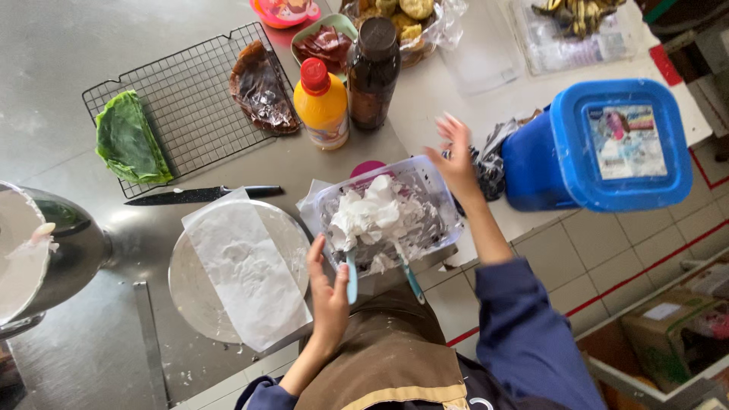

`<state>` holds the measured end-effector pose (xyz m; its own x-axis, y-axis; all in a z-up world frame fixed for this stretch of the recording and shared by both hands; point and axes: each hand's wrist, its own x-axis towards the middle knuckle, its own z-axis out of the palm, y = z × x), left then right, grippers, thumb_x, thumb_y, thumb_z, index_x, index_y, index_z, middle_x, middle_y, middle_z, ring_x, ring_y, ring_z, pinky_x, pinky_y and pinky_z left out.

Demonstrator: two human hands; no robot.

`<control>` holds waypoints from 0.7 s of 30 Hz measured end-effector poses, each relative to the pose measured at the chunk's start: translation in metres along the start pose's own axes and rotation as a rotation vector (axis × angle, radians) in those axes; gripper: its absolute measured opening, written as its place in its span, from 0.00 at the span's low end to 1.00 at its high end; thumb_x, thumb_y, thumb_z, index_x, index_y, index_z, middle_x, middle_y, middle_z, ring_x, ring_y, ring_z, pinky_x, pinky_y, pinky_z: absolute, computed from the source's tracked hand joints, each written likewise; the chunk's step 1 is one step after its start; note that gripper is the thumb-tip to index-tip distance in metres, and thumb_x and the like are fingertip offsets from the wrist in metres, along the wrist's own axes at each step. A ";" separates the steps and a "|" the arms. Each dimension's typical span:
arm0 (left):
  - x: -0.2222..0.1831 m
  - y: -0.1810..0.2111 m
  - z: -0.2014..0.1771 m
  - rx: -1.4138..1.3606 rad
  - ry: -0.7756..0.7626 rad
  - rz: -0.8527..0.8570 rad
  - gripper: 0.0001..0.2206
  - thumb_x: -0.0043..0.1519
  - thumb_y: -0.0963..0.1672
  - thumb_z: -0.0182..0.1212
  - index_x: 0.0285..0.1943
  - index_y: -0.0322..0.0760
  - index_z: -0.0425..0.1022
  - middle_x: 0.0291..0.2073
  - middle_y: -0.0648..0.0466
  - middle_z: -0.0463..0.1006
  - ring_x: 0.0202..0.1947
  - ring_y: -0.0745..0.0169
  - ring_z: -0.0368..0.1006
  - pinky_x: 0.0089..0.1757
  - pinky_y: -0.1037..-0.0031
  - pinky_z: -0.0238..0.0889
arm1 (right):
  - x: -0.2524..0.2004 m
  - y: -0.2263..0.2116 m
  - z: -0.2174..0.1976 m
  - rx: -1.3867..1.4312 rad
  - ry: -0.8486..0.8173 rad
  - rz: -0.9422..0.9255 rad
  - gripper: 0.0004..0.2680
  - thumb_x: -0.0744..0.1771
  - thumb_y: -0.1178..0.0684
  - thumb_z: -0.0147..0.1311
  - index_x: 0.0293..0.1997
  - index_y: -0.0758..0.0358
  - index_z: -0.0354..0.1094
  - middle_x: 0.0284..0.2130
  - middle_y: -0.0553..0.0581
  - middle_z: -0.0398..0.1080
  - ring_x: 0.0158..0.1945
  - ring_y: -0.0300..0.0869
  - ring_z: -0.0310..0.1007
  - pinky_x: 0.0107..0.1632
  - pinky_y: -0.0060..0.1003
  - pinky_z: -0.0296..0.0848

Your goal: The person uses a spatula to transfer white cream from a metal bowl into a plastic container, pours chocolate syrup from a bottle over it, and then mixes the ingredients together by hand using a spoon.

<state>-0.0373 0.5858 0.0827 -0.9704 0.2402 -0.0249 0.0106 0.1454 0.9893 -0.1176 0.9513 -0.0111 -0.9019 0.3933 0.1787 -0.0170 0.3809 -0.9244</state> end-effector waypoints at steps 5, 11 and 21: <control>0.032 0.024 0.002 -0.027 0.174 0.075 0.27 0.66 0.42 0.54 0.75 0.31 0.55 0.71 0.44 0.61 0.72 0.50 0.57 0.68 0.61 0.49 | 0.117 -0.007 0.068 0.029 -0.116 -0.153 0.49 0.59 0.44 0.79 0.78 0.59 0.30 0.76 0.65 0.46 0.74 0.55 0.55 0.69 0.50 0.62; 0.053 0.043 0.005 0.005 0.245 0.175 0.26 0.67 0.42 0.55 0.74 0.32 0.56 0.71 0.44 0.62 0.72 0.50 0.59 0.68 0.61 0.52 | 0.152 0.002 0.104 0.076 -0.103 -0.410 0.52 0.57 0.49 0.82 0.78 0.58 0.24 0.73 0.65 0.50 0.77 0.56 0.54 0.77 0.52 0.55; 0.095 0.071 0.000 0.248 0.135 0.463 0.37 0.51 0.42 0.77 0.71 0.34 0.63 0.67 0.41 0.69 0.68 0.44 0.66 0.65 0.60 0.61 | 0.059 -0.099 0.004 0.385 -0.168 -0.388 0.53 0.59 0.50 0.80 0.76 0.49 0.17 0.74 0.64 0.45 0.75 0.52 0.57 0.76 0.51 0.62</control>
<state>-0.1292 0.6191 0.1508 -0.8732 0.2095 0.4401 0.4848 0.2799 0.8286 -0.1711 0.9338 0.0902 -0.8541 0.1350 0.5022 -0.4879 0.1265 -0.8637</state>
